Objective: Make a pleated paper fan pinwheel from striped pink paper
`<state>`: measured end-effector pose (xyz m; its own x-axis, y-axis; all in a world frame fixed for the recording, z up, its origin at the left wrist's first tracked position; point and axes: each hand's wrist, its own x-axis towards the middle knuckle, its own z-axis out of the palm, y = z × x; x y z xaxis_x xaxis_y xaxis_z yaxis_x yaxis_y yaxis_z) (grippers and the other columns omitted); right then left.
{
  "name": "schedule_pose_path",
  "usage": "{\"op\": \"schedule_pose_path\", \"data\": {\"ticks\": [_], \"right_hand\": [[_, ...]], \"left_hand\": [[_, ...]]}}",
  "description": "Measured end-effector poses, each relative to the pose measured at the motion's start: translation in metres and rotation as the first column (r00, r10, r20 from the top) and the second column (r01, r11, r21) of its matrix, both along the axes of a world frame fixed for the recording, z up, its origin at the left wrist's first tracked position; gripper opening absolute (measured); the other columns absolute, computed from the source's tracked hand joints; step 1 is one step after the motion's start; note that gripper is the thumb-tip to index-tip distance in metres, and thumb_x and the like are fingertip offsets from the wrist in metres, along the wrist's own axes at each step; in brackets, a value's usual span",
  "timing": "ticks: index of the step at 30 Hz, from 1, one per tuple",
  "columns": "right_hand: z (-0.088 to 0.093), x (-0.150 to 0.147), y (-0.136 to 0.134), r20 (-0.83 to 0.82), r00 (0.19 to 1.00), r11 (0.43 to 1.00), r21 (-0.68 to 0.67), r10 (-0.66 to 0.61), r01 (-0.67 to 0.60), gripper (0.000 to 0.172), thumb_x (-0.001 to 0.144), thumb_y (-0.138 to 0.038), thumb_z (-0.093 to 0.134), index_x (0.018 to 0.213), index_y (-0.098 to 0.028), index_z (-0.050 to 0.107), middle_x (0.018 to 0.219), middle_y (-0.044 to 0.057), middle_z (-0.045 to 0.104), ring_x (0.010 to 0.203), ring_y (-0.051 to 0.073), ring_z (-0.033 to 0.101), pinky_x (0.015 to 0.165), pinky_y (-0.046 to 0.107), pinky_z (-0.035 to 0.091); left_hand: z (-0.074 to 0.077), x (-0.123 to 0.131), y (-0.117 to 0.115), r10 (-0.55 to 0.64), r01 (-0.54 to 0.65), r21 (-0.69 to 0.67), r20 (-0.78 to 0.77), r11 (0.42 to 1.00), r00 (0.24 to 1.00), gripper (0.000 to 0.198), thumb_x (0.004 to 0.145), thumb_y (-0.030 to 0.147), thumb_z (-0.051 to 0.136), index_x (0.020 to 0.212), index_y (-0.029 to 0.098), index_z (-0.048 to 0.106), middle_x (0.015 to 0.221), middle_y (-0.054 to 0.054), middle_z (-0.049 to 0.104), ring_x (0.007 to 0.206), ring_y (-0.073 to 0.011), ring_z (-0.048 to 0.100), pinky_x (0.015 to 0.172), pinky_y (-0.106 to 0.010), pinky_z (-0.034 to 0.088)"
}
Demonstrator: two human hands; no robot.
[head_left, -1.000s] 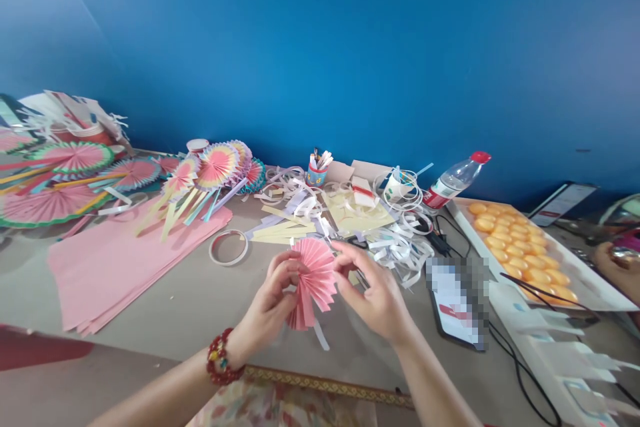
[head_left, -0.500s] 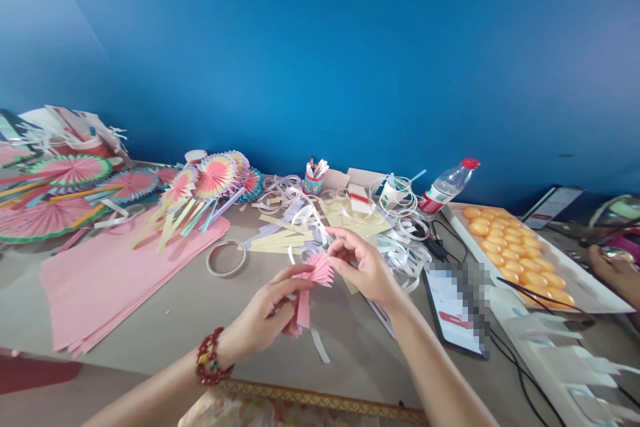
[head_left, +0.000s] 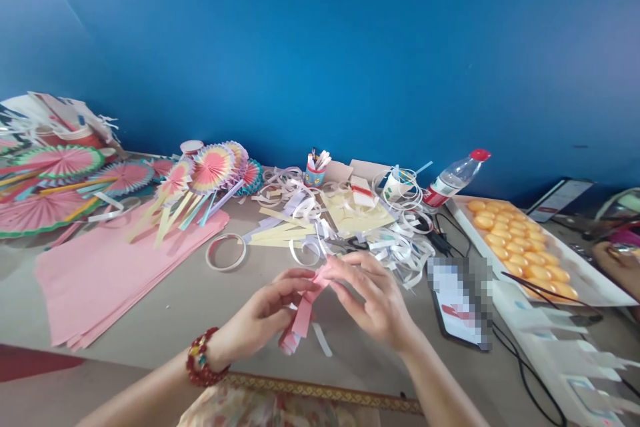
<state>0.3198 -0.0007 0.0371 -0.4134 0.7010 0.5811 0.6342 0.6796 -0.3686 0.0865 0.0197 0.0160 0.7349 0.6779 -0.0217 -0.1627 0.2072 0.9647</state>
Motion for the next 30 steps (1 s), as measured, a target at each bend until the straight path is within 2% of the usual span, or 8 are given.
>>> {"op": "schedule_pose_path", "data": {"ticks": [4, 7, 11, 14, 18, 22, 27, 30], "right_hand": [[-0.008, 0.0, -0.001, -0.079, 0.996, 0.992, -0.117, 0.035, -0.044, 0.061, 0.091, -0.007, 0.055, 0.145, -0.029, 0.038, 0.106, 0.002, 0.072, 0.1, 0.022, 0.058, 0.091, 0.039, 0.048], [-0.006, -0.001, -0.005, -0.183, 0.983, 0.982, -0.184, 0.019, -0.053, 0.053, 0.092, -0.01, 0.055, 0.14, -0.028, 0.044, 0.101, 0.003, 0.072, 0.101, 0.021, 0.058, 0.093, 0.039, 0.047], [0.011, 0.001, -0.011, -0.335, 0.942, 0.957, -0.275, -0.009, -0.088, 0.025, 0.09, -0.016, 0.06, 0.111, -0.028, 0.061, 0.101, 0.004, 0.066, 0.1, 0.02, 0.059, 0.09, 0.035, 0.047], [0.025, 0.005, -0.014, -0.414, 0.91, 0.895, -0.416, -0.027, -0.163, 0.004, 0.089, -0.021, 0.063, 0.089, -0.025, 0.063, 0.1, 0.004, 0.062, 0.098, 0.019, 0.06, 0.09, 0.034, 0.047], [0.03, 0.006, -0.014, -0.383, 0.924, 0.789, -0.563, 0.016, -0.247, 0.009, 0.09, -0.024, 0.061, 0.082, -0.023, 0.06, 0.103, 0.005, 0.064, 0.105, 0.021, 0.061, 0.094, 0.034, 0.046], [0.023, 0.005, -0.009, -0.306, 0.951, 0.775, -0.608, -0.033, -0.169, 0.007, 0.091, -0.021, 0.059, 0.085, -0.024, 0.058, 0.109, 0.005, 0.067, 0.112, 0.022, 0.059, 0.095, 0.037, 0.047], [0.019, 0.006, -0.001, -0.259, 0.965, 0.765, -0.628, -0.034, -0.142, 0.008, 0.092, -0.022, 0.057, 0.084, -0.024, 0.057, 0.106, 0.004, 0.07, 0.107, 0.022, 0.063, 0.092, 0.037, 0.05], [0.019, 0.006, 0.002, -0.212, 0.976, 0.775, -0.624, -0.048, -0.098, 0.009, 0.091, -0.022, 0.058, 0.082, -0.024, 0.057, 0.104, 0.003, 0.071, 0.105, 0.021, 0.064, 0.086, 0.035, 0.052]], "left_hand": [[-0.002, -0.005, -0.006, -0.012, 0.012, -0.023, 0.025, 1.0, 1.0, 0.038, 0.09, 0.028, 0.057, 0.128, 0.027, 0.062, 0.151, -0.012, 0.031, 0.111, -0.0277, 0.061, 0.097, -0.044, 0.05], [0.0, -0.006, -0.009, -0.018, 0.018, -0.015, 0.001, 1.0, 1.0, 0.038, 0.091, 0.028, 0.055, 0.129, 0.028, 0.061, 0.152, -0.01, 0.032, 0.121, -0.0307, 0.055, 0.1, -0.046, 0.048], [0.001, -0.006, -0.011, 0.0, 0.001, 0.016, -0.048, 1.0, 0.999, 0.039, 0.092, 0.027, 0.054, 0.13, 0.028, 0.061, 0.15, -0.009, 0.036, 0.126, -0.031, 0.052, 0.101, -0.044, 0.047], [-0.001, -0.005, -0.011, -0.001, 0.003, 0.029, -0.07, 1.0, 0.998, 0.04, 0.092, 0.026, 0.055, 0.131, 0.027, 0.061, 0.15, -0.01, 0.038, 0.127, -0.0311, 0.051, 0.1, -0.041, 0.049], [-0.003, -0.003, -0.01, 0.009, -0.007, 0.036, -0.061, 0.999, 0.998, 0.04, 0.091, 0.024, 0.055, 0.13, 0.026, 0.061, 0.15, -0.01, 0.037, 0.129, -0.0311, 0.049, 0.1, -0.04, 0.048], [-0.002, -0.002, -0.009, 0.009, -0.008, 0.028, -0.043, 1.0, 0.999, 0.041, 0.09, 0.02, 0.055, 0.13, 0.026, 0.061, 0.151, -0.01, 0.036, 0.126, -0.0299, 0.052, 0.101, -0.041, 0.048], [0.002, -0.002, -0.009, -0.008, 0.008, -0.007, -0.053, 1.0, 0.999, 0.044, 0.09, 0.018, 0.053, 0.133, 0.026, 0.058, 0.153, -0.011, 0.032, 0.112, -0.0257, 0.062, 0.098, -0.042, 0.05], [0.002, -0.003, -0.01, -0.014, 0.013, -0.024, -0.044, 1.0, 0.999, 0.046, 0.09, 0.016, 0.053, 0.134, 0.027, 0.057, 0.154, -0.011, 0.031, 0.111, -0.0257, 0.063, 0.096, -0.04, 0.052]]}}
